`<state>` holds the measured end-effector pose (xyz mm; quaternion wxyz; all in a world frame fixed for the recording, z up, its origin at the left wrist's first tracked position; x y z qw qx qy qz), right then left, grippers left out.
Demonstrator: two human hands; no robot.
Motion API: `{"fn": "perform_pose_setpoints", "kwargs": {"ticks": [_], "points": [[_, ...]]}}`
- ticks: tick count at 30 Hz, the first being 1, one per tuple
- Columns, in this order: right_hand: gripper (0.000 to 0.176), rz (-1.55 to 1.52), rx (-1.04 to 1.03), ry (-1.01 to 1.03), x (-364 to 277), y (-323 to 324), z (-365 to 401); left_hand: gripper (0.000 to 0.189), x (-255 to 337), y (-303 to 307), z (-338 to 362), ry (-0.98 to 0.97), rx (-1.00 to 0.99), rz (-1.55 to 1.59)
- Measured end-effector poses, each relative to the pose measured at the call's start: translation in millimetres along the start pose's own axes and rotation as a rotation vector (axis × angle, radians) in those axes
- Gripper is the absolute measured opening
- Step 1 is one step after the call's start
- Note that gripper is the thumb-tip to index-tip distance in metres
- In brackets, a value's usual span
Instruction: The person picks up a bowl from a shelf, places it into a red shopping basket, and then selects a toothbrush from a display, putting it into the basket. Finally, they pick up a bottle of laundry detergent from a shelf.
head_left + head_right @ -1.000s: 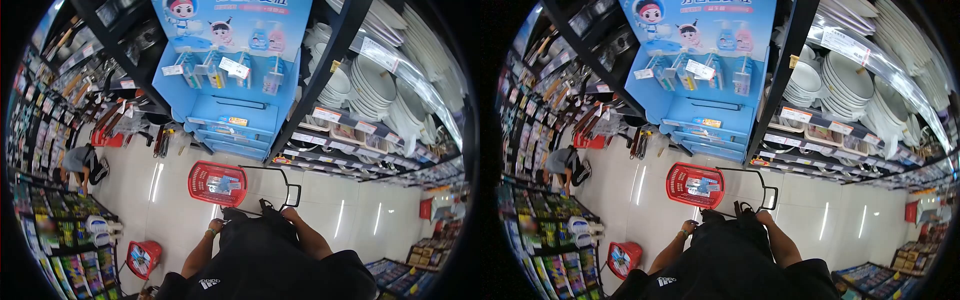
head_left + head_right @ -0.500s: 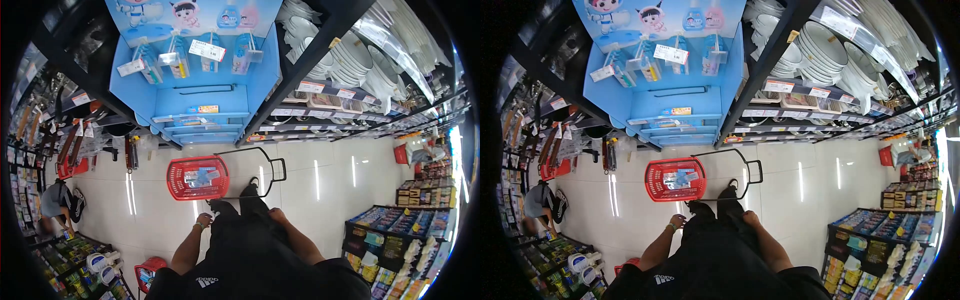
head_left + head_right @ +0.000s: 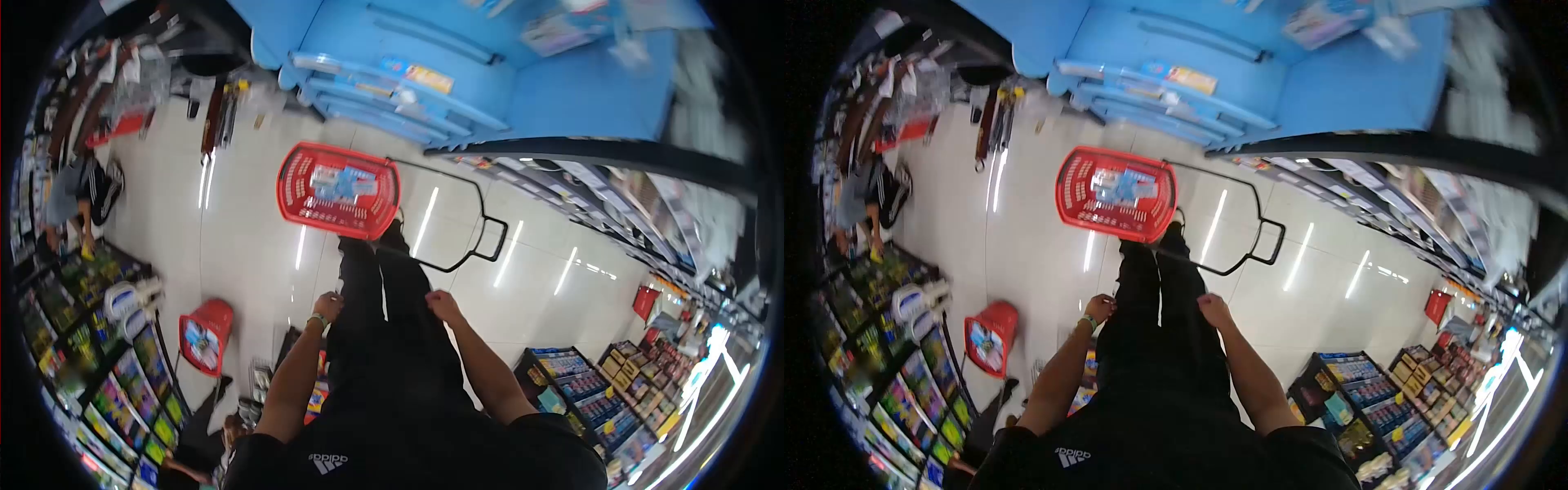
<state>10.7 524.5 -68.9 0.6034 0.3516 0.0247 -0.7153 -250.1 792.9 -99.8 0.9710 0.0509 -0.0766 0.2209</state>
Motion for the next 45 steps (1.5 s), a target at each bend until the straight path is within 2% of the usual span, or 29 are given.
{"fn": "perform_pose_setpoints", "kwargs": {"ticks": [1, 2, 3, 5, 7, 9, 11, 13, 16, 17, 19, 21, 22, 24, 25, 26, 27, 28, 29, 31, 32, 34, 37, 41, 42, 43, 45], "points": [[0.02, -0.056, -0.042, -0.019, 3, -10, -22, 0.018, -8, -3, -9, 0.02, 0.005, -0.018], [0.023, -0.163, -0.094, -0.12, -18, -14, -37, 0.017, -24, -6, -30, 0.033, 0.018, -0.072], [0.02, -0.311, -0.13, -0.073, -9, -30, -57, 0.017, -46, -11, -50, 0.056, 0.018, -0.134], [0.016, -0.413, -0.195, -0.161, -56, -40, -79, 0.016, -13, -14, -34, 0.159, -0.037, 0.245], [0.021, -0.551, -0.19, -0.122, -58, -71, -110, 0.017, -22, -21, -71, 0.195, -0.078, 0.265], [0.022, -0.505, -0.265, -0.089, -55, -104, -146, 0.021, -60, -27, -131, 0.13, -0.154, 0.51], [0.024, -0.387, -0.314, -0.021, -42, -136, -185, 0.02, -12, -32, -149, 0.08, 0.059, 0.137], [0.023, -0.302, -0.281, 0.096, -33, -164, -225, 0.019, 13, -31, -187, 0.056, 0.136, 0.089], [0.017, -0.263, -0.24, 0.255, -27, -183, -293, 0.017, 53, -26, -247, -0.13, 0.224, 0.042], [0.016, -0.202, -0.212, 0.239, -26, -185, -316, 0.017, 68, -23, -266, -0.199, 0.252, -0.011], [0.016, -0.123, -0.148, 0.215, -29, -183, -346, 0.018, 86, -18, -312, -0.359, 0.36, -0.322], [0.018, -0.049, -0.117, 0.301, -27, -183, -375, 0.017, 105, -17, -358, -0.385, 0.328, -0.16], [0.018, -0.051, -0.116, 0.299, -27, -182, -388, 0.016, 117, -13, -378, -0.351, 0.338, -0.268], [0.034, 0.239, -0.381, 0.351, -25, -185, -403, 0.016, 136, -8, -412, -0.307, 0.396, -0.399], [0.034, 0.238, -0.384, 0.345, -21, -188, -406, 0.016, 138, -6, -432, -0.302, 0.39, -0.4], [0.042, 0.423, -0.481, 0.404, -17, -193, -407, 0.017, 141, -4, -451, -0.355, 0.384, -0.469], [0.052, 0.609, -0.577, 0.463, -11, -197, -410, 0.019, 143, -2, -472, -0.408, 0.378, -0.538], [0.072, 0.595, -0.726, 0.433, -4, -202, -415, 0.019, 143, 0, -493, -0.406, 0.374, -0.538], [0.072, 0.592, -0.729, 0.43, 2, -205, -417, 0.02, 143, 3, -511, -0.44, 0.368, -0.529], [0.08, 0.608, -0.685, 0.567, 7, -211, -419, 0.021, 141, 4, -540, -0.466, 0.36, -0.526], [0.089, 0.559, -0.754, 0.526, 10, -215, -425, 0.021, 138, 5, -552, -0.436, 0.349, -0.533], [0.091, 0.541, -0.786, 0.509, 14, -220, -434, 0.023, 141, 0, -565, -0.304, 0.32, -0.558], [0.094, 0.525, -0.831, 0.503, 16, -219, -443, 0.024, 130, -2, -588, -0.372, 0.336, -0.655], [0.095, 0.51, -0.854, 0.534, 16, -216, -447, 0.029, 115, 13, -619, -0.363, 0.409, -0.705], [0.095, 0.504, -0.784, 0.623, 18, -217, -448, 0.038, 116, 20, -627, -0.314, 0.437, -0.714], [0.095, 0.503, -0.783, 0.622, 22, -219, -448, 0.038, 114, 24, -634, -0.315, 0.436, -0.715], [0.096, 0.49, -0.743, 0.672, 28, -220, -448, 0.051, 112, 35, -646, -0.252, 0.595, -0.725]]}}
Point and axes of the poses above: each hand's wrist, its own z-axis away from the middle knuckle, its own y-axis out of the back of the hand, x = y × z, the point moved 1 cm from there along -z, towards the middle knuckle, and after that the axes turned 9 degrees about y, right-handed, at the moved point
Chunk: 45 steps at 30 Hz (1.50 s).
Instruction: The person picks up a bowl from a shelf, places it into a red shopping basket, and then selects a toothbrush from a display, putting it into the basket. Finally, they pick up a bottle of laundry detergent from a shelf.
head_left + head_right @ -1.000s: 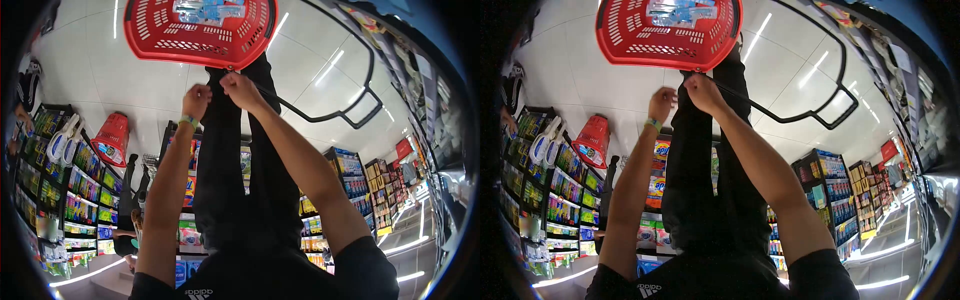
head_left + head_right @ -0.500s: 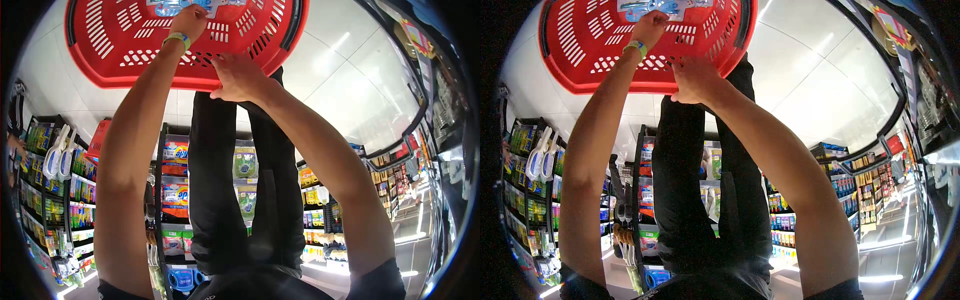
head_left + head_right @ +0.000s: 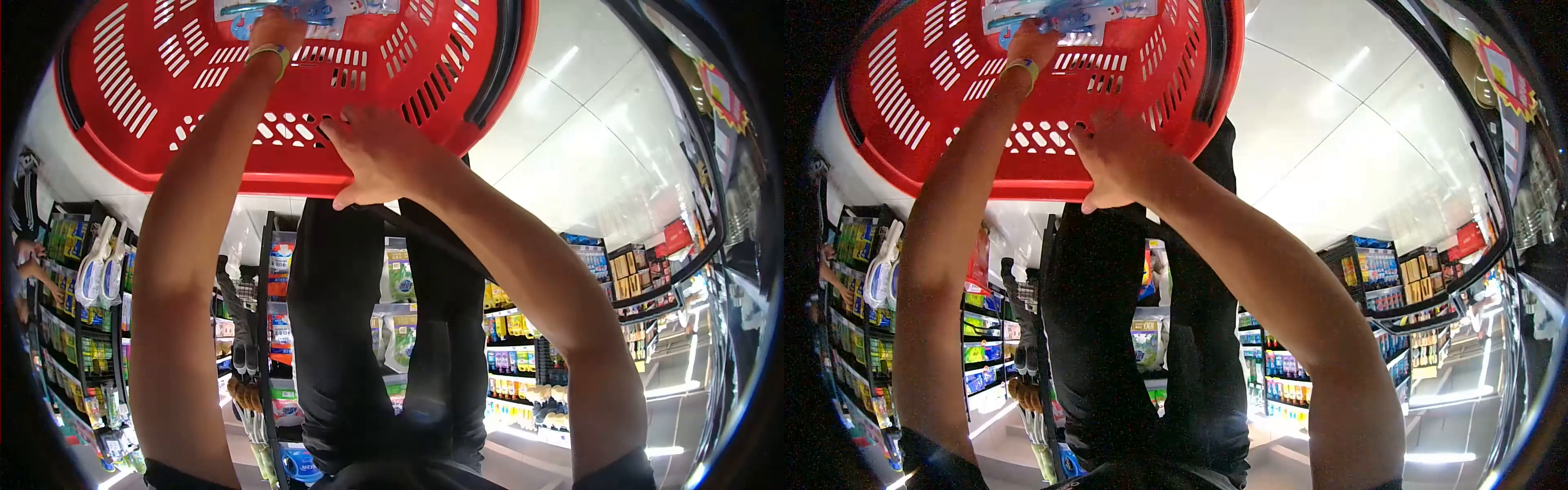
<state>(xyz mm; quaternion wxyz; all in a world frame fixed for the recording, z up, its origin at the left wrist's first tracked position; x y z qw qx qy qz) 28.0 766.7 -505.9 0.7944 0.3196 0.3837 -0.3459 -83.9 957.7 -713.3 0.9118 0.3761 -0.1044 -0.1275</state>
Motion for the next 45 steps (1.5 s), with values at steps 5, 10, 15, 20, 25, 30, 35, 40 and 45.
{"fn": "perform_pose_setpoints", "kwargs": {"ticks": [5, 10, 15, 20, 25, 30, 35, 40, 45], "points": [[0.096, -0.032, 0.032, 0.013, 3, -2, 1, 0.086, -47, -33, -54, 0.014, 0.087, 0.119], [0.096, -0.053, -0.024, -0.024, -1, 1, 4, 0.053, -33, -22, -15, 0.034, 0.0, 0.097], [0.087, -0.005, 0.062, -0.025, -8, -5, 10, 0.03, -8, 18, 57, 0.182, -0.179, 0.534], [0.053, 0.016, 0.077, -0.235, -64, 19, 34, 0.033, 10, 107, 139, 0.219, -0.182, 0.699], [0.029, -0.065, 0.36, -0.271, -129, 18, 98, 0.03, 13, 219, 251, 0.099, -0.122, 0.625], [0.022, -0.441, 0.536, -0.421, -217, 13, 203, 0.02, -33, 290, 393, 0.286, -0.221, 0.82], [0.031, -0.755, 0.681, -0.541, -298, 31, 281, 0.019, -13, 365, 523, 0.325, -0.367, 1.089], [0.04, -0.883, 0.783, -0.461, -359, 62, 329, 0.02, 3, 439, 600, 0.001, -0.347, 1.043], [0.044, -1.003, 0.858, -0.247, -446, 117, 346, 0.022, 12, 525, 614, -0.267, -0.259, 1.045]]}}
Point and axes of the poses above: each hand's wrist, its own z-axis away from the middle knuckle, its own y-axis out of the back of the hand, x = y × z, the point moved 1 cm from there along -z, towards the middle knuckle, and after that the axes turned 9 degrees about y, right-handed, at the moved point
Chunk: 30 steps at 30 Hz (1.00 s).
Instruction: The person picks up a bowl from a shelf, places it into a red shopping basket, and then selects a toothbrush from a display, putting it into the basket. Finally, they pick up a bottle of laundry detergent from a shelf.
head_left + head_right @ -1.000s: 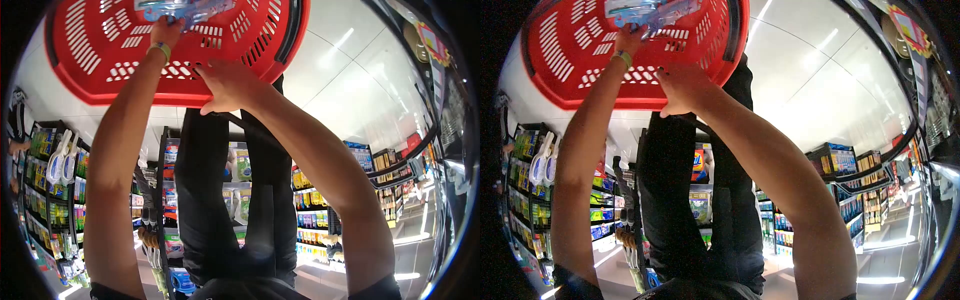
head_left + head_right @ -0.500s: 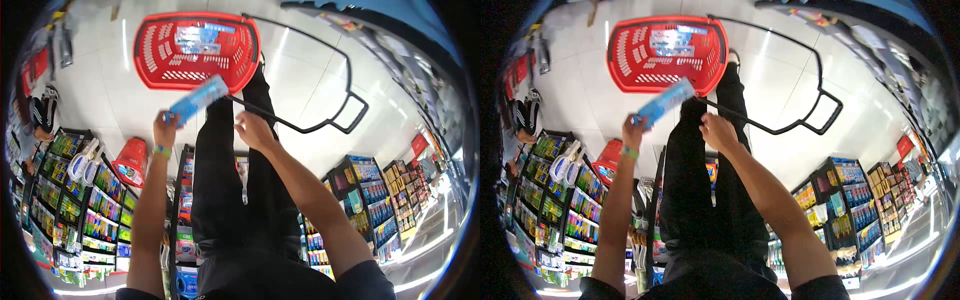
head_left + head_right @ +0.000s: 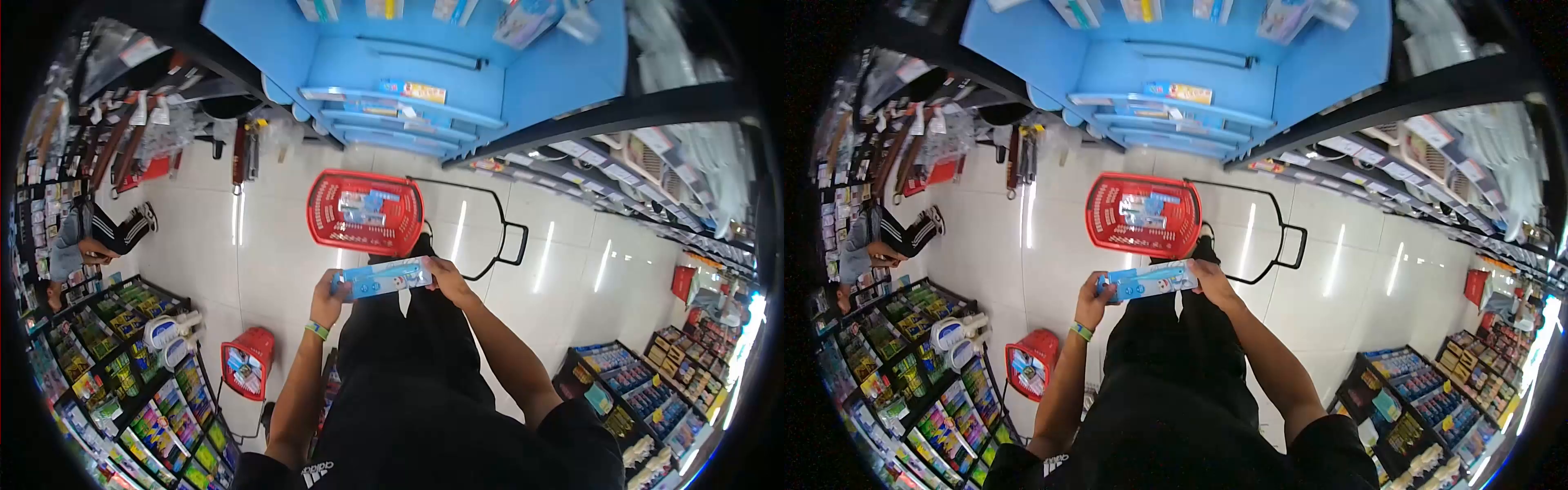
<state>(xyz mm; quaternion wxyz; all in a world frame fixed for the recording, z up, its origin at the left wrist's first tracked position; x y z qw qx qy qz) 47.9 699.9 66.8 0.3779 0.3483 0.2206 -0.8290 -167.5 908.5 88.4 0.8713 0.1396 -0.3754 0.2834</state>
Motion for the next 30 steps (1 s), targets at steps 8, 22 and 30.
{"fn": "perform_pose_setpoints", "kwargs": {"ticks": [8, 22, 30], "points": [[0.035, -0.245, -0.175, 0.216, -88, -43, 41, 0.028, 158, 40, 42, -0.228, 0.109, 0.126], [0.025, -0.064, -0.194, 0.49, -134, -93, 98, 0.025, 202, -32, 65, -0.435, -0.31, 0.0], [0.034, -0.302, -0.118, 0.441, -151, -136, 106, 0.027, 191, -27, 60, -0.45, -0.233, 0.218]]}}
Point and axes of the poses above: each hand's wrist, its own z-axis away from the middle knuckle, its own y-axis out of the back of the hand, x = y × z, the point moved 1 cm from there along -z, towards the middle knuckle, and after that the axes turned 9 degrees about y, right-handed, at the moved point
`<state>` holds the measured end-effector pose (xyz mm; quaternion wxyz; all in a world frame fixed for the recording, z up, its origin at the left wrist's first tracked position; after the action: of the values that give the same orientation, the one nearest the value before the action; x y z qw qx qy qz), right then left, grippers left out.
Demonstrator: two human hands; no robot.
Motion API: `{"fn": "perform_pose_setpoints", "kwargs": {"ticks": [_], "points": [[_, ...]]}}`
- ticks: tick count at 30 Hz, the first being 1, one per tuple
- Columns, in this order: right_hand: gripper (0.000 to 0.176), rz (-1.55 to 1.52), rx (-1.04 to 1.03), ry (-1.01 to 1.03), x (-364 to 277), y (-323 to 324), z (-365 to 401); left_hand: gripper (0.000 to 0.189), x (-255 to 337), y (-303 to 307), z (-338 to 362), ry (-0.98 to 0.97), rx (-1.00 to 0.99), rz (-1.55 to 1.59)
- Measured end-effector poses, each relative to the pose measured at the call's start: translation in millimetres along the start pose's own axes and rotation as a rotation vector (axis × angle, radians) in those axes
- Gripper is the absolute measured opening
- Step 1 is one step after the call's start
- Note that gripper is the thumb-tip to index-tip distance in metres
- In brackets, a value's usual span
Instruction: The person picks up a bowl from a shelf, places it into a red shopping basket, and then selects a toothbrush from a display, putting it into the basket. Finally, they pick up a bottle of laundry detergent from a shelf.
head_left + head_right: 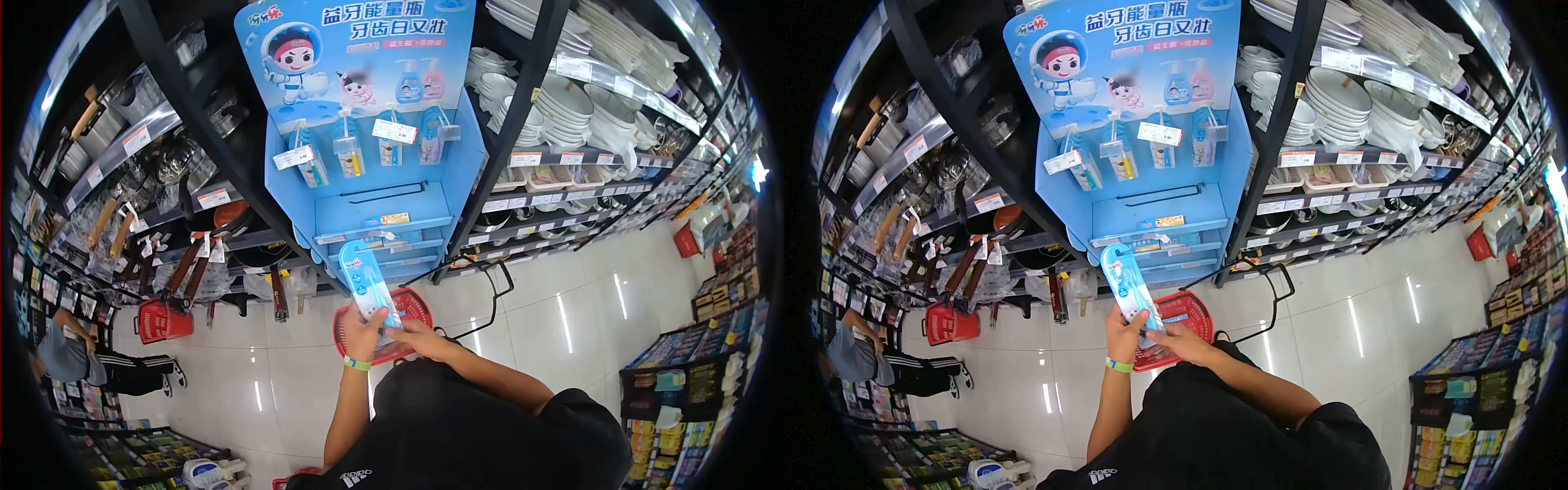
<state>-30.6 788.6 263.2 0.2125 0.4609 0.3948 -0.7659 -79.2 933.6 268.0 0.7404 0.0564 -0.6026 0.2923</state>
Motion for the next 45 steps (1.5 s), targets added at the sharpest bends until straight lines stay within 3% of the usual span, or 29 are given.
{"fn": "perform_pose_setpoints", "kwargs": {"ticks": [5, 9, 16, 19, 21, 25, 32, 35, 45], "points": [[0.036, 0.012, -0.027, -0.025, 38, 14, -5, 0.028, -9, 3, 4, -0.022, 0.025, -0.068], [0.034, 0.021, -0.039, -0.085, 23, 17, -2, 0.02, -13, -6, 1, 0.066, 0.052, 0.053], [0.032, 0.041, -0.104, -0.085, 6, 38, -28, 0.019, -5, -13, -23, 0.038, 0.033, -0.021], [0.029, 0.104, -0.114, -0.045, -10, 47, -33, 0.02, 0, -20, -36, 0.125, 0.04, 0.217], [0.029, 0.029, -0.083, -0.036, -23, 51, -31, 0.022, -3, -21, -47, 0.056, 0.022, 0.052], [0.028, -0.127, 0.037, 0.028, -28, 71, -35, 0.02, 0, -45, -68, 0.032, 0.025, 0.01], [0.028, 0.026, 0.123, 0.141, -39, 125, -43, 0.022, 5, -85, -109, 0.046, 0.007, -0.11], [0.027, -0.07, 0.21, 0.132, -51, 144, -42, 0.023, 6, -103, -134, -0.007, -0.007, -0.129], [0.025, -0.177, 0.335, 0.246, -61, 216, -43, 0.022, 17, -156, -269, -0.198, 0.0, -0.325]]}}
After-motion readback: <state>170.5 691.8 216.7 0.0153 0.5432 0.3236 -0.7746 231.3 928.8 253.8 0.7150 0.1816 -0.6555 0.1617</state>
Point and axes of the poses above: each hand's wrist, its own z-axis away from the middle knuckle, its own y-axis out of the back of the hand, x = y × z, the point moved 1 cm from there along -z, towards the middle knuckle, and after that the axes turned 9 degrees about y, right-handed, at the moved point
